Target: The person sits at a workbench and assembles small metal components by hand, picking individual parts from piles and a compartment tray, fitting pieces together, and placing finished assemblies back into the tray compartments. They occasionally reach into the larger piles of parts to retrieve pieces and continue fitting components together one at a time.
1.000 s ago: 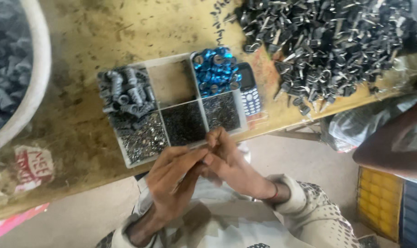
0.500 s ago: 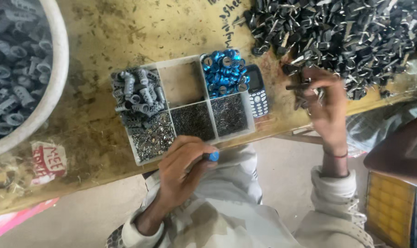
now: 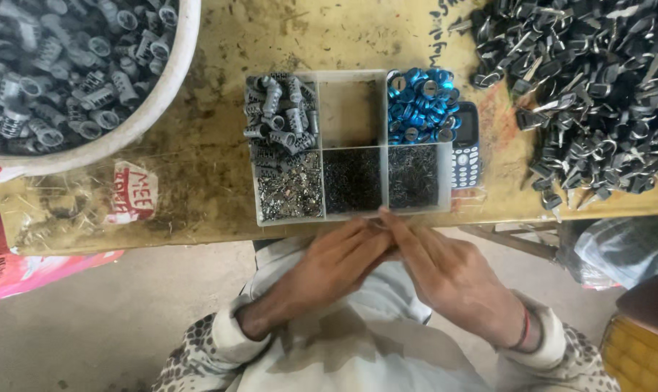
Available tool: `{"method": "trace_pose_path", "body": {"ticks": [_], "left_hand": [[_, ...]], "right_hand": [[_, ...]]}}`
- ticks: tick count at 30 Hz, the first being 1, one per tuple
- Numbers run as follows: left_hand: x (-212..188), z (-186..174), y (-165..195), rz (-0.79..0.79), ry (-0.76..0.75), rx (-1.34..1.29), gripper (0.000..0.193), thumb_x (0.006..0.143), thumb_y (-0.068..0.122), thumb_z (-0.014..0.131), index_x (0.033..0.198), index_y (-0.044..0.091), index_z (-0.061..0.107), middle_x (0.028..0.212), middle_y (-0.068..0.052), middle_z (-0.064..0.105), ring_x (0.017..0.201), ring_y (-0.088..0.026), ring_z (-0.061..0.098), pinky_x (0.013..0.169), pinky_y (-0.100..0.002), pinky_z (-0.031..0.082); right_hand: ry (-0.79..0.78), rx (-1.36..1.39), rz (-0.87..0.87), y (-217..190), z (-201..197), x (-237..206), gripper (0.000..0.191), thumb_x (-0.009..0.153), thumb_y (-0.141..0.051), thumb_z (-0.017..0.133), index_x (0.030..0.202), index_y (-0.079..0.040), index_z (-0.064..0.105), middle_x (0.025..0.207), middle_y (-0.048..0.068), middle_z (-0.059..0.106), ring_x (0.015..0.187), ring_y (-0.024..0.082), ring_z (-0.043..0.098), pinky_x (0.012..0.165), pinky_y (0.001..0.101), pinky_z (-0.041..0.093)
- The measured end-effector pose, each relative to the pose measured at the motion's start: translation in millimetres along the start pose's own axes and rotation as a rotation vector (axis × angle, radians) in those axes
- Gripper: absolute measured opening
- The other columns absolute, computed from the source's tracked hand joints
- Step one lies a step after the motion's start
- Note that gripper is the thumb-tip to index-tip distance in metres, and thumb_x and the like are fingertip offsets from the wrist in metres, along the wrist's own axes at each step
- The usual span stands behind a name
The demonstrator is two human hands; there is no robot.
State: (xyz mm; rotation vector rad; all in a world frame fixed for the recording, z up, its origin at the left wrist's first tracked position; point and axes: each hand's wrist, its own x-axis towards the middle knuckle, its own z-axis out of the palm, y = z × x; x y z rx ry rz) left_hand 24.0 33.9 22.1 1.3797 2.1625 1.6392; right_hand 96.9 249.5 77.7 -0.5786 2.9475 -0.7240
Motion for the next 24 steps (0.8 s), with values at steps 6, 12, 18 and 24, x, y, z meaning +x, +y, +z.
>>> {"method": "trace_pose_path", "body": {"ticks": [6, 12, 18, 24], "left_hand": [[-2, 5, 4, -0.173, 0.12, -0.109, 0.052, 0.09, 0.006, 0.074, 0.133, -0.009, 0.05, 0.119, -0.017, 0.068, 0.108, -0.03, 0.068, 0.094, -0.044, 0.055], [-14, -35, -14, -0.444, 0.212, 0.439, 0.011, 0.099, 0.013, 0.075, 0.108, 0.009, 0.072, 0.099, -0.003, 0.073, 0.077, -0.014, 0.071, 0.06, -0.03, 0.059], [-12, -38, -9, -0.644, -0.017, 0.663, 0.006, 0.096, 0.014, 0.067, 0.094, 0.008, 0.067, 0.095, -0.006, 0.07, 0.075, -0.023, 0.071, 0.055, -0.039, 0.055], [-3, -47, -1, -0.595, 0.003, 0.663, 0.008, 0.095, 0.016, 0.065, 0.097, 0.009, 0.064, 0.1, -0.007, 0.067, 0.084, -0.029, 0.071, 0.062, -0.047, 0.055]], "right_hand": [[0.257, 0.164, 0.365, 24, 26, -15, 0.057, 0.102, -0.003, 0.056, 0.157, 0.0, 0.04, 0.123, 0.015, 0.059, 0.103, 0.026, 0.06, 0.09, 0.0368, 0.048], [0.39, -0.287, 0.579, 82, 28, -11, 0.053, 0.107, -0.005, 0.065, 0.158, 0.002, 0.054, 0.145, 0.027, 0.052, 0.131, 0.043, 0.049, 0.114, 0.0489, 0.038], [0.161, 0.239, 0.448, 46, 10, 33, 0.015, 0.096, -0.009, 0.071, 0.111, -0.008, 0.071, 0.11, 0.007, 0.069, 0.093, 0.02, 0.068, 0.082, 0.0334, 0.055], [-0.102, -0.159, -0.024, 15, 15, 89, 0.027, 0.077, -0.008, 0.065, 0.103, 0.0, 0.063, 0.097, 0.013, 0.058, 0.093, 0.032, 0.06, 0.076, 0.0427, 0.05]]}}
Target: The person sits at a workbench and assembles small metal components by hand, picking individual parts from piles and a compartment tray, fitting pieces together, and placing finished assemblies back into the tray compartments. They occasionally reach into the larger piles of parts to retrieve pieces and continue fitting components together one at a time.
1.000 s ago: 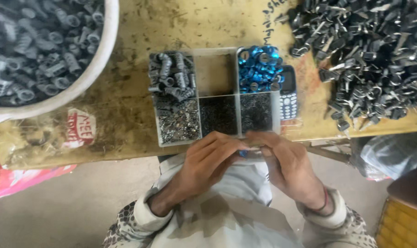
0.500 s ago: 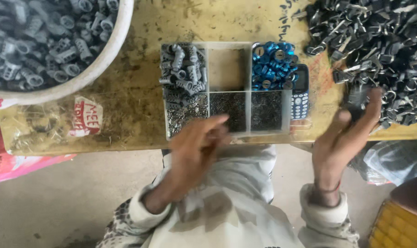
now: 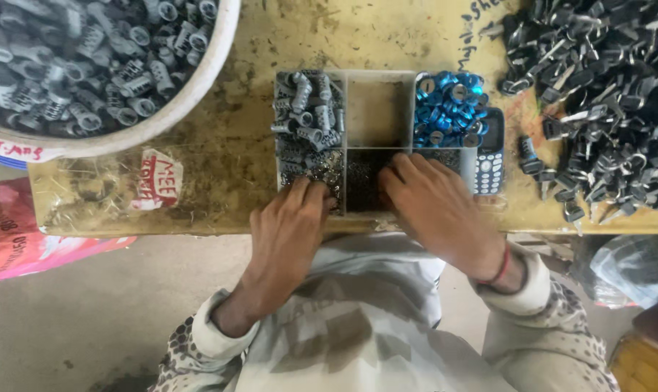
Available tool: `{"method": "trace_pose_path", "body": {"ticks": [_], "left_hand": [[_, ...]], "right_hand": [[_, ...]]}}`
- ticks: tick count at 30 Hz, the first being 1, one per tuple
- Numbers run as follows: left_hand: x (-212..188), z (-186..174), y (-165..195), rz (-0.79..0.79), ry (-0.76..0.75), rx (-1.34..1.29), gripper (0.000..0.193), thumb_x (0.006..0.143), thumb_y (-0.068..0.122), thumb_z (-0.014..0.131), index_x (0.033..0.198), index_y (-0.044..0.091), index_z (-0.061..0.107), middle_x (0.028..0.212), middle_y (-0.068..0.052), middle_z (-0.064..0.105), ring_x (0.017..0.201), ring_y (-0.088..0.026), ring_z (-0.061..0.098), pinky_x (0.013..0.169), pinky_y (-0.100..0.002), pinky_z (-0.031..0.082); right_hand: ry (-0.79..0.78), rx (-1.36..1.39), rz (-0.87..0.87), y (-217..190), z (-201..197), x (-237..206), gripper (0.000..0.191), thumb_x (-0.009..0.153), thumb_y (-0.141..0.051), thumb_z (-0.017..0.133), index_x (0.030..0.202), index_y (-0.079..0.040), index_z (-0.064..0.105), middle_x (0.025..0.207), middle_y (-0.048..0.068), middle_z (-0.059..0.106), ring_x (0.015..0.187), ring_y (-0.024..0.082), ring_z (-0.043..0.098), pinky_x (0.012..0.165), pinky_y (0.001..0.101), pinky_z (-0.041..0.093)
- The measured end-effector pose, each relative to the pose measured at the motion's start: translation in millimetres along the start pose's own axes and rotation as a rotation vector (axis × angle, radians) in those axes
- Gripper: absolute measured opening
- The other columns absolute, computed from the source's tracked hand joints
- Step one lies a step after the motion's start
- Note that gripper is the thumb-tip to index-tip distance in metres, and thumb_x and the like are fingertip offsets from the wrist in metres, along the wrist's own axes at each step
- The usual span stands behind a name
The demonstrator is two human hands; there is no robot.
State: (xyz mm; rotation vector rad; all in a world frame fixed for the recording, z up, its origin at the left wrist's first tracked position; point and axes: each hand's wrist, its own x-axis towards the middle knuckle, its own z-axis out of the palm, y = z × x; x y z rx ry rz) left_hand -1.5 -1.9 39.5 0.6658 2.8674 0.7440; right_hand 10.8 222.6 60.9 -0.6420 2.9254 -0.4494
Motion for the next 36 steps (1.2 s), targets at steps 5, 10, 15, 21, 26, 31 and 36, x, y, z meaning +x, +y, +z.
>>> {"method": "trace_pose_path", "body": {"ticks": [5, 10, 15, 21, 26, 31, 36], "left_hand": [[-1, -6, -2, -0.012, -0.035, -0.078, 0.008, 0.097, 0.013, 0.066, 0.097, 0.007, 0.06, 0.097, -0.009, 0.065, 0.08, -0.03, 0.071, 0.059, -0.046, 0.054], [-6, -9, -6, -0.013, -0.016, -0.437, 0.018, 0.089, 0.002, 0.073, 0.096, 0.003, 0.057, 0.095, -0.009, 0.065, 0.072, -0.023, 0.072, 0.06, -0.035, 0.057], [-12, 1, -11, -0.065, 0.085, -0.586, 0.018, 0.085, -0.002, 0.075, 0.096, 0.002, 0.062, 0.097, -0.009, 0.072, 0.08, -0.017, 0.075, 0.068, -0.03, 0.062], [-18, 27, -21, -0.074, 0.188, -0.761, 0.017, 0.097, -0.002, 0.072, 0.111, 0.007, 0.075, 0.105, -0.009, 0.077, 0.086, -0.015, 0.079, 0.072, -0.027, 0.065], [-11, 42, 2, -0.055, 0.049, -1.288, 0.018, 0.098, -0.003, 0.07, 0.114, 0.004, 0.076, 0.104, -0.011, 0.077, 0.082, -0.013, 0.077, 0.068, -0.026, 0.064], [-5, 35, 28, -0.267, -0.064, -1.509, 0.025, 0.094, -0.003, 0.07, 0.117, 0.006, 0.071, 0.105, -0.008, 0.076, 0.09, -0.012, 0.076, 0.077, -0.023, 0.067], [2, 26, 24, -0.003, -0.032, -1.303, 0.022, 0.097, -0.005, 0.071, 0.117, 0.004, 0.074, 0.107, -0.008, 0.076, 0.092, -0.013, 0.076, 0.076, -0.023, 0.067]], "right_hand": [[-0.055, 0.03, 0.043, -4, -3, 6, 0.019, 0.083, -0.009, 0.065, 0.1, -0.001, 0.06, 0.095, 0.013, 0.056, 0.094, 0.032, 0.059, 0.08, 0.0433, 0.049], [0.005, 0.017, 0.025, -6, 3, 6, 0.015, 0.083, -0.01, 0.065, 0.096, -0.003, 0.064, 0.096, 0.014, 0.057, 0.093, 0.032, 0.06, 0.078, 0.043, 0.049], [0.061, 0.226, 0.122, -4, 7, -2, 0.011, 0.091, -0.01, 0.071, 0.096, -0.002, 0.065, 0.096, 0.013, 0.061, 0.081, 0.032, 0.064, 0.068, 0.0436, 0.05], [0.145, 0.742, 0.283, 8, 17, -13, 0.014, 0.089, -0.005, 0.073, 0.102, -0.001, 0.069, 0.103, 0.006, 0.062, 0.072, 0.013, 0.066, 0.058, 0.0268, 0.054], [0.038, 1.467, 0.365, 13, 29, -33, 0.01, 0.1, -0.007, 0.066, 0.106, 0.001, 0.066, 0.1, 0.003, 0.058, 0.07, 0.006, 0.051, 0.057, 0.0211, 0.041], [0.009, 1.689, 0.414, 8, 32, -44, 0.014, 0.103, -0.01, 0.06, 0.108, 0.003, 0.064, 0.101, 0.005, 0.061, 0.071, 0.006, 0.053, 0.059, 0.0203, 0.042], [-0.009, 1.601, 0.41, 7, 26, -46, 0.016, 0.103, -0.009, 0.061, 0.111, 0.004, 0.064, 0.101, 0.005, 0.059, 0.071, 0.007, 0.055, 0.06, 0.0214, 0.044]]}}
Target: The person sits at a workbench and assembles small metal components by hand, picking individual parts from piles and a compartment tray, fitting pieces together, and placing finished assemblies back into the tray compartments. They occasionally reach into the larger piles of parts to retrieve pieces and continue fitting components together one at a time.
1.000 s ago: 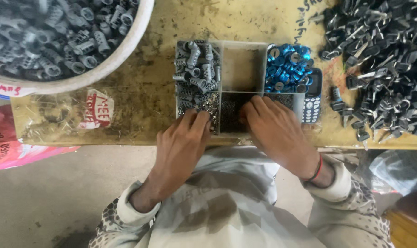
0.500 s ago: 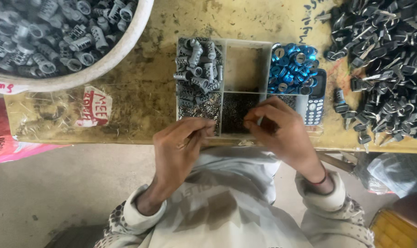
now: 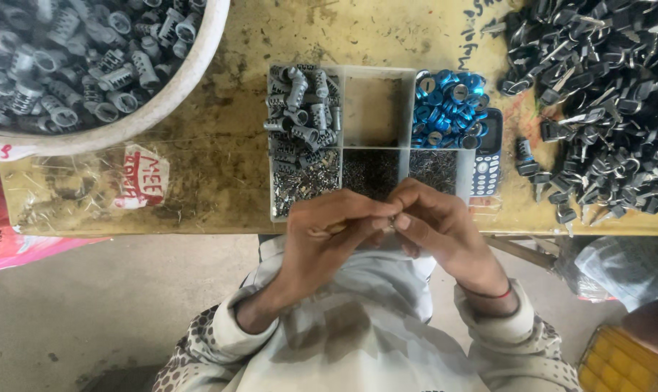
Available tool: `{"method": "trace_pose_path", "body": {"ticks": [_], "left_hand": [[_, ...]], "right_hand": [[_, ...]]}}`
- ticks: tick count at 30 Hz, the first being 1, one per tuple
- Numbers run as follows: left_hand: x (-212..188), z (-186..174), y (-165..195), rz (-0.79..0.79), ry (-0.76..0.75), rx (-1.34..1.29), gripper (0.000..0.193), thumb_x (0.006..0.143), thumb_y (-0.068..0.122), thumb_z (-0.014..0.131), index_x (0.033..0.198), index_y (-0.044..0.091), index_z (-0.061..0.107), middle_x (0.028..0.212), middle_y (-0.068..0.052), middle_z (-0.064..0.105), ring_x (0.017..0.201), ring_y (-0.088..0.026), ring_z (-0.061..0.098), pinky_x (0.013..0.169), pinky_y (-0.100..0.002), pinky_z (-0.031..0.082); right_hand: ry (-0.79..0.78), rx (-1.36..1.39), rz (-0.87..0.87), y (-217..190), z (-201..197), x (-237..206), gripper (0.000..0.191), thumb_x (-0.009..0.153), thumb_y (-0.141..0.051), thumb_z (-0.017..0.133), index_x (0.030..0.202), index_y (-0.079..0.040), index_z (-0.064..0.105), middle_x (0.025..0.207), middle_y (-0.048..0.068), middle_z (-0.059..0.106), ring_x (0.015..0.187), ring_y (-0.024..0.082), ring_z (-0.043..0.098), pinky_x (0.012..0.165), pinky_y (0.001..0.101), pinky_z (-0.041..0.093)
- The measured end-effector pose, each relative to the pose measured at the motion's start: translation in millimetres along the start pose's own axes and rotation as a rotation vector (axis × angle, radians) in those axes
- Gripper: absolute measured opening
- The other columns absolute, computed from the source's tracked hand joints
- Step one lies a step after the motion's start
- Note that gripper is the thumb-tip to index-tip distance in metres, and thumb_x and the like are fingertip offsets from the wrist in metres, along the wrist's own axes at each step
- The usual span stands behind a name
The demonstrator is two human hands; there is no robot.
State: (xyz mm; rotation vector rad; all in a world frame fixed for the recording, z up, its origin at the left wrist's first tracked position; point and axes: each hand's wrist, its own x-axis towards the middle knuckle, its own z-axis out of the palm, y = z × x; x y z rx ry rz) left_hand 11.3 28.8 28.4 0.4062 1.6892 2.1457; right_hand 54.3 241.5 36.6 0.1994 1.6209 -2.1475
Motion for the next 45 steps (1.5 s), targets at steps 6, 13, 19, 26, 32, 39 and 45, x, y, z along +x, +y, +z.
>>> {"method": "trace_pose_path", "body": {"ticks": [6, 13, 19, 26, 32, 39, 45], "left_hand": [[-3, 1, 12, 0.091, 0.041, 0.335, 0.02, 0.094, -0.001, 0.076, 0.112, 0.004, 0.074, 0.102, -0.007, 0.077, 0.089, -0.011, 0.076, 0.072, -0.023, 0.064], [-1, -11, 8, -0.171, -0.111, 0.209, 0.012, 0.091, 0.002, 0.074, 0.103, 0.001, 0.074, 0.093, -0.006, 0.076, 0.073, -0.008, 0.07, 0.058, -0.019, 0.058], [2, -14, -12, -0.069, -0.096, 0.207, 0.01, 0.093, 0.0, 0.073, 0.103, 0.0, 0.074, 0.09, -0.005, 0.075, 0.072, -0.007, 0.07, 0.059, -0.019, 0.056], [5, -14, -12, -0.052, -0.096, 0.214, 0.01, 0.091, -0.002, 0.072, 0.101, -0.001, 0.073, 0.088, -0.005, 0.073, 0.071, -0.006, 0.067, 0.056, -0.019, 0.053], [4, -15, -8, -0.069, -0.099, 0.22, 0.009, 0.092, -0.001, 0.072, 0.101, -0.001, 0.072, 0.088, -0.004, 0.073, 0.074, -0.007, 0.07, 0.061, -0.02, 0.057], [-1, -9, -10, 0.059, -0.114, 0.331, 0.013, 0.094, -0.001, 0.072, 0.106, -0.001, 0.07, 0.096, -0.007, 0.073, 0.08, -0.011, 0.073, 0.068, -0.022, 0.064], [-9, 9, -10, -0.139, 0.003, -0.109, 0.013, 0.101, 0.002, 0.065, 0.112, -0.005, 0.068, 0.098, -0.009, 0.073, 0.084, -0.012, 0.072, 0.076, -0.027, 0.066]], "right_hand": [[0.074, -0.62, -0.411, 3, 6, -5, 0.013, 0.103, -0.008, 0.064, 0.112, 0.0, 0.061, 0.112, 0.005, 0.06, 0.089, 0.011, 0.067, 0.067, 0.0222, 0.059], [0.013, -0.109, 0.079, -14, -2, 5, 0.019, 0.095, -0.001, 0.069, 0.113, -0.004, 0.063, 0.1, 0.009, 0.067, 0.071, 0.013, 0.065, 0.058, 0.0265, 0.055], [0.281, -1.468, -0.203, -32, -13, 1, 0.007, 0.089, -0.015, 0.072, 0.094, -0.011, 0.072, 0.088, 0.008, 0.068, 0.069, 0.03, 0.068, 0.058, 0.0416, 0.052], [0.418, -1.344, -0.172, -26, -16, 3, 0.008, 0.087, -0.008, 0.07, 0.095, -0.006, 0.067, 0.091, 0.01, 0.066, 0.074, 0.035, 0.067, 0.062, 0.045, 0.051], [0.554, -1.184, -0.177, -12, -19, -2, 0.01, 0.091, -0.006, 0.074, 0.101, -0.005, 0.072, 0.095, 0.011, 0.07, 0.066, 0.027, 0.065, 0.058, 0.0385, 0.049], [0.553, -0.836, -0.166, -11, -26, -11, 0.012, 0.095, -0.003, 0.071, 0.106, 0.001, 0.07, 0.09, 0.008, 0.07, 0.067, 0.014, 0.063, 0.059, 0.0271, 0.048], [0.497, -0.93, -0.619, -2, 30, -19, 0.014, 0.09, -0.002, 0.077, 0.099, 0.0, 0.067, 0.095, 0.008, 0.068, 0.071, 0.012, 0.063, 0.06, 0.0247, 0.048]]}}
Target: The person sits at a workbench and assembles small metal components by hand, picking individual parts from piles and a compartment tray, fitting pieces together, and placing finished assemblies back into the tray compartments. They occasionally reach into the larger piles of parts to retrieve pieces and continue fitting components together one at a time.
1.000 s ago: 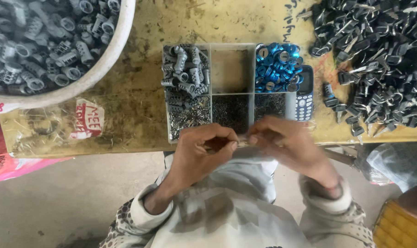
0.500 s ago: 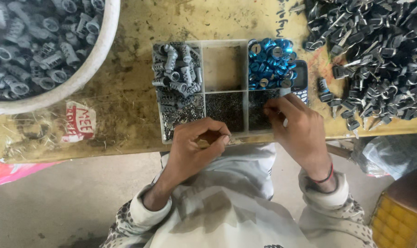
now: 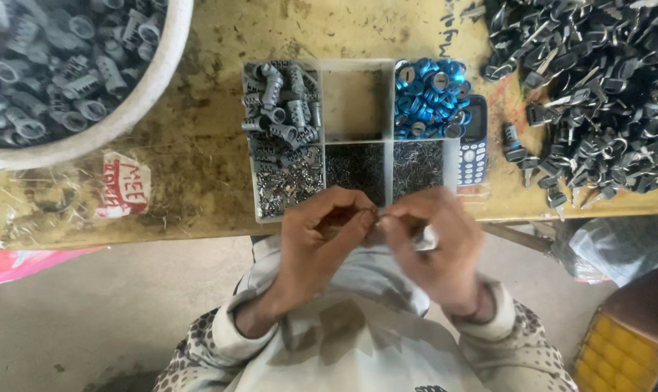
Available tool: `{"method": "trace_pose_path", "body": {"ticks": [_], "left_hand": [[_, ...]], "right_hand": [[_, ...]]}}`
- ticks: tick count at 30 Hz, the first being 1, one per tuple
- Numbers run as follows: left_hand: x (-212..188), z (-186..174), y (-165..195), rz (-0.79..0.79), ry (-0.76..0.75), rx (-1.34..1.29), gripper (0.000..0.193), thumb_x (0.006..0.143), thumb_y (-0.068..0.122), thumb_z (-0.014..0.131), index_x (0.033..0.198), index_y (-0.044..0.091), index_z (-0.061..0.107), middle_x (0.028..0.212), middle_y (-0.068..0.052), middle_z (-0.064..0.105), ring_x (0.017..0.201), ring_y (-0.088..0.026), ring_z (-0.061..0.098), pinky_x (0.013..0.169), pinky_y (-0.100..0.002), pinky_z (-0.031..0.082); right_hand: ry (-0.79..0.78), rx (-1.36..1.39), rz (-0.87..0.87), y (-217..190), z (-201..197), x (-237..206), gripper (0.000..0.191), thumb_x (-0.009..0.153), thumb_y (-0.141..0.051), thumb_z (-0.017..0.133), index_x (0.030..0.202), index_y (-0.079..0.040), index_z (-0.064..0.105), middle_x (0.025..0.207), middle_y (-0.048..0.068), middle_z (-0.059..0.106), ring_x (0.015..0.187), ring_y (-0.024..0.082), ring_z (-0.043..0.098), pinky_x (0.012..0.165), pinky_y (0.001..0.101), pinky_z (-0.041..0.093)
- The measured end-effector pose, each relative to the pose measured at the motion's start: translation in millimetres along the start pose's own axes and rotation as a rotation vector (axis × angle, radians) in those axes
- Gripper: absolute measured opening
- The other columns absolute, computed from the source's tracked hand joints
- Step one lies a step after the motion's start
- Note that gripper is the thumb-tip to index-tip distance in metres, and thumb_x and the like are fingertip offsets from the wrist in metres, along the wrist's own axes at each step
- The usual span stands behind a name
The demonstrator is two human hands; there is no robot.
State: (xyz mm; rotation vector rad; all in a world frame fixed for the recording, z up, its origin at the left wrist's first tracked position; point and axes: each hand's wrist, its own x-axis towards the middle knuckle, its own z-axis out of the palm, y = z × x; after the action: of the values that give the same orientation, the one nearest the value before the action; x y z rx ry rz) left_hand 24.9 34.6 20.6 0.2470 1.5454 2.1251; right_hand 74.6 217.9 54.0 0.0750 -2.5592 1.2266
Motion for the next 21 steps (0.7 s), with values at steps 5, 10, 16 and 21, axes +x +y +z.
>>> {"method": "trace_pose_path", "body": {"ticks": [5, 10, 16, 21], "left_hand": [[-5, -1, 10, -0.148, 0.034, -0.22, 0.014, 0.103, 0.001, 0.062, 0.114, -0.009, 0.065, 0.098, -0.009, 0.072, 0.088, -0.012, 0.07, 0.081, -0.029, 0.064], [-3, -2, 17, -0.141, -0.012, -0.276, 0.013, 0.103, 0.0, 0.062, 0.114, -0.006, 0.065, 0.099, -0.008, 0.072, 0.088, -0.011, 0.071, 0.081, -0.027, 0.065], [-3, -9, 22, -0.114, -0.053, -0.085, 0.009, 0.099, 0.0, 0.069, 0.107, -0.003, 0.069, 0.095, -0.005, 0.073, 0.079, -0.006, 0.068, 0.068, -0.021, 0.06], [-1, -18, 19, -0.122, -0.093, -0.004, 0.007, 0.096, 0.0, 0.071, 0.103, -0.001, 0.073, 0.084, -0.001, 0.07, 0.067, -0.003, 0.058, 0.056, -0.018, 0.045]], "right_hand": [[-0.069, -0.003, 0.164, -16, 7, 4, 0.014, 0.086, 0.0, 0.078, 0.096, -0.001, 0.068, 0.09, 0.008, 0.067, 0.065, 0.012, 0.064, 0.056, 0.0249, 0.05], [-0.107, 0.111, 0.219, -13, 4, 4, 0.011, 0.09, 0.0, 0.075, 0.096, -0.001, 0.067, 0.087, 0.006, 0.067, 0.067, 0.011, 0.068, 0.059, 0.0241, 0.053], [0.028, -0.084, -0.219, 1, 16, -2, 0.018, 0.092, 0.006, 0.07, 0.107, -0.002, 0.066, 0.099, 0.013, 0.069, 0.081, 0.024, 0.072, 0.068, 0.0311, 0.057], [-0.084, 0.138, -0.356, 18, 14, 6, 0.023, 0.095, 0.008, 0.068, 0.114, -0.004, 0.065, 0.104, 0.011, 0.071, 0.087, 0.024, 0.074, 0.071, 0.0322, 0.061]]}}
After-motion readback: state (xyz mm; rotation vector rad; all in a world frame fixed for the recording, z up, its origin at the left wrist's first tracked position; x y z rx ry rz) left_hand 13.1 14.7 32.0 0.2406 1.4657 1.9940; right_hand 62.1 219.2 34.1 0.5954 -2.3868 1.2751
